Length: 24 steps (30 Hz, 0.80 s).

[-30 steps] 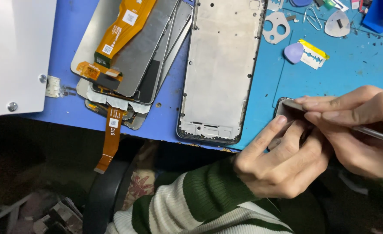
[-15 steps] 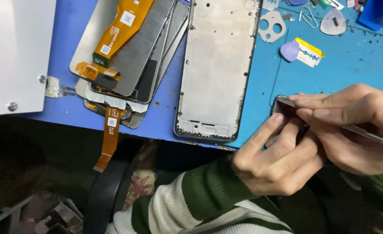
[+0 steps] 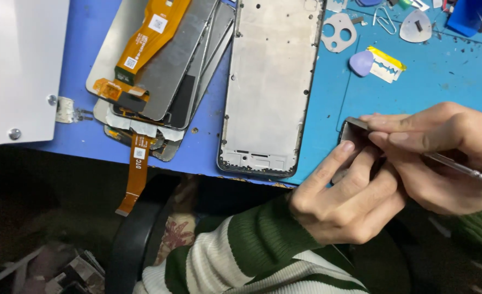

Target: The person pries along the edge of a phone display assembly with a thin blade to separate it, then applies a strip of tape to the back of the display and writes on the tape with a pencil. They then use tweezers to work on the flex cable area of the display and reposition the assembly on the workbench.

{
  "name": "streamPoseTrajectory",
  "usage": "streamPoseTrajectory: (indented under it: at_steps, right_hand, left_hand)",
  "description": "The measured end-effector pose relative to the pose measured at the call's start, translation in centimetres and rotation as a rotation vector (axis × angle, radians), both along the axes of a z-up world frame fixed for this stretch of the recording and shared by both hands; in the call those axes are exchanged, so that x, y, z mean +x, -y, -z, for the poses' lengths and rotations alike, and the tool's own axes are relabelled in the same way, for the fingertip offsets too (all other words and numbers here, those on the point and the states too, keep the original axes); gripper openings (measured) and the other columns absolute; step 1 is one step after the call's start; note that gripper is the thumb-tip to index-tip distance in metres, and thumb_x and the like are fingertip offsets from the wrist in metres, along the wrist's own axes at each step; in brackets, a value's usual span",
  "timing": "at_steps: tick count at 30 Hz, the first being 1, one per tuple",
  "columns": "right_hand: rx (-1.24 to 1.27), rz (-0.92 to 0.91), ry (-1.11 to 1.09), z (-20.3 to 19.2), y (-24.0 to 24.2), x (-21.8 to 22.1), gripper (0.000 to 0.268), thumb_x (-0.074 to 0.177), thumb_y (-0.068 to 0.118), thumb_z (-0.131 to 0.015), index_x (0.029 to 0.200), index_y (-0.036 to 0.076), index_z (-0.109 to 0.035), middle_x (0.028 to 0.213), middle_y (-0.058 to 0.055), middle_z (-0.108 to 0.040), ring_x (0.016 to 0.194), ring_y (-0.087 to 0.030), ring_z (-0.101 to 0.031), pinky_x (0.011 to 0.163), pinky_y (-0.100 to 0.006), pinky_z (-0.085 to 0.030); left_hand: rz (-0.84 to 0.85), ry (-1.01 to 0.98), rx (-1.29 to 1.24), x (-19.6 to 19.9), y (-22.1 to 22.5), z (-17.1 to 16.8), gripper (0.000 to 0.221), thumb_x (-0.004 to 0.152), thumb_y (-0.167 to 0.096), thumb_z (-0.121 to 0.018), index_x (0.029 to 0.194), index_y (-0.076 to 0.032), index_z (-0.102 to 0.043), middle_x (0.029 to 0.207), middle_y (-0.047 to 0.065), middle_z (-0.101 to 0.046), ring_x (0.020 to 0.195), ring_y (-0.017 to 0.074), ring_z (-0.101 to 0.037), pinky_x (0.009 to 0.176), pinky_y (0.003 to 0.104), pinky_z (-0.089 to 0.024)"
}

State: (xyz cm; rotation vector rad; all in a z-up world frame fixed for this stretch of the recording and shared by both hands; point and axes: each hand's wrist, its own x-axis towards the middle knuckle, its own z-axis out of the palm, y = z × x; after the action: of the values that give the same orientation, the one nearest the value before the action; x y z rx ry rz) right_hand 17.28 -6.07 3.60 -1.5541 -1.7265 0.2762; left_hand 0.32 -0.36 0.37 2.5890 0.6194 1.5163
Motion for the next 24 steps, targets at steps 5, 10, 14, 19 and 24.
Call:
streamPoseTrajectory:
  at_steps: [5,10,14,19,24]
  right_hand:
    - [-0.269,-0.037,-0.003,-1.1,-0.8,-0.1,0.008,0.089,-0.012,-0.064,0.088,-0.011,-0.072,0.11,-0.031,-0.072,0.106,-0.035,-0.075,0.102,-0.041,-0.062]
    - [-0.36,-0.043,0.001,-0.5,-0.3,1.3,0.008,0.088,-0.009,-0.065,0.088,-0.01,-0.073,0.108,-0.026,-0.074,0.111,-0.031,-0.073,0.107,-0.038,-0.059]
    - [-0.265,-0.103,-0.039,-0.5,-0.8,0.8,0.008,0.087,-0.015,-0.062,0.091,-0.016,-0.069,0.104,-0.032,-0.072,0.108,-0.038,-0.074,0.105,-0.043,-0.061]
    - [-0.289,-0.026,-0.012,-0.4,-0.8,0.6,0.009,0.09,-0.014,-0.063,0.084,-0.013,-0.069,0.105,-0.029,-0.073,0.107,-0.035,-0.074,0.105,-0.04,-0.06]
    - [-0.245,-0.17,-0.045,-0.3,-0.6,1.3,0.013,0.085,-0.011,-0.061,0.096,-0.012,-0.069,0.109,-0.033,-0.072,0.111,-0.038,-0.075,0.105,-0.043,-0.062]
  left_hand:
    - [-0.028,0.009,0.0,0.0,-0.2,-0.3,0.036,0.109,-0.009,-0.048,0.096,-0.02,-0.08,0.107,-0.001,-0.078,0.107,0.0166,-0.077,0.105,0.027,-0.052]
    - [-0.028,0.002,0.012,0.1,-0.1,-0.2,0.035,0.109,-0.01,-0.049,0.098,-0.021,-0.08,0.107,-0.003,-0.076,0.106,0.0157,-0.077,0.106,0.027,-0.051]
    - [-0.015,0.032,-0.008,0.4,0.1,0.1,0.034,0.107,-0.009,-0.05,0.095,-0.019,-0.081,0.106,0.0,-0.075,0.102,0.0173,-0.076,0.102,0.028,-0.054]
    - [-0.029,0.018,0.02,0.2,-0.2,-0.1,0.033,0.107,-0.009,-0.051,0.095,-0.02,-0.08,0.104,-0.002,-0.076,0.101,0.0166,-0.075,0.103,0.027,-0.054]
    - [-0.014,0.018,0.011,0.3,0.0,0.1,0.033,0.107,-0.009,-0.051,0.096,-0.018,-0.08,0.105,-0.001,-0.076,0.102,0.017,-0.077,0.103,0.028,-0.053]
